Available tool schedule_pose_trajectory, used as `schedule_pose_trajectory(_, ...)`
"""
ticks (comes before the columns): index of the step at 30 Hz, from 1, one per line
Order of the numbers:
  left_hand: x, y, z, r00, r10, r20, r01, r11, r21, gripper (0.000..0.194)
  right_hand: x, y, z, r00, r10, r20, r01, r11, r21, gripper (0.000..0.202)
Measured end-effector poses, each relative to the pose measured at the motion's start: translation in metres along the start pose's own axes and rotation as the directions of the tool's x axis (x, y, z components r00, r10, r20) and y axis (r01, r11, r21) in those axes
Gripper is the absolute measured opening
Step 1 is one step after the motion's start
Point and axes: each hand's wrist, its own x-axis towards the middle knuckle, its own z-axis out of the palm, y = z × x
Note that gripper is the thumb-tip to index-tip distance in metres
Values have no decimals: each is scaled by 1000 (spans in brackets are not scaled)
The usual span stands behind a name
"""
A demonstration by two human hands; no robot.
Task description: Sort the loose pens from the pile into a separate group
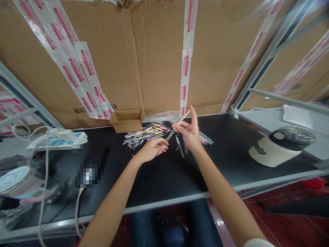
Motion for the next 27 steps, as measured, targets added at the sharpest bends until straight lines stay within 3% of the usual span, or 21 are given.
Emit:
schedule_pose_trajectory(6,-1,2,0,1000,-6,-6,7,999,32,17,0,-2,-2,999,-16,-44,16,1000,-6,86)
schedule_pose_trajectory(11,0,2,1,1000,2,-24,-1,999,43,15,0,-5,0,1000,-3,31,3,1000,10,86)
schedule_pose_trajectory(19,1,2,1,999,-14,-34,16,999,52,17,0,-6,2,989,-75,125,82,995,-59,74)
schedule_pose_trajectory(27,-2,9,4,999,9,-52,-3,993,119,18,-2,0,4,989,-116,95,129,981,-142,72)
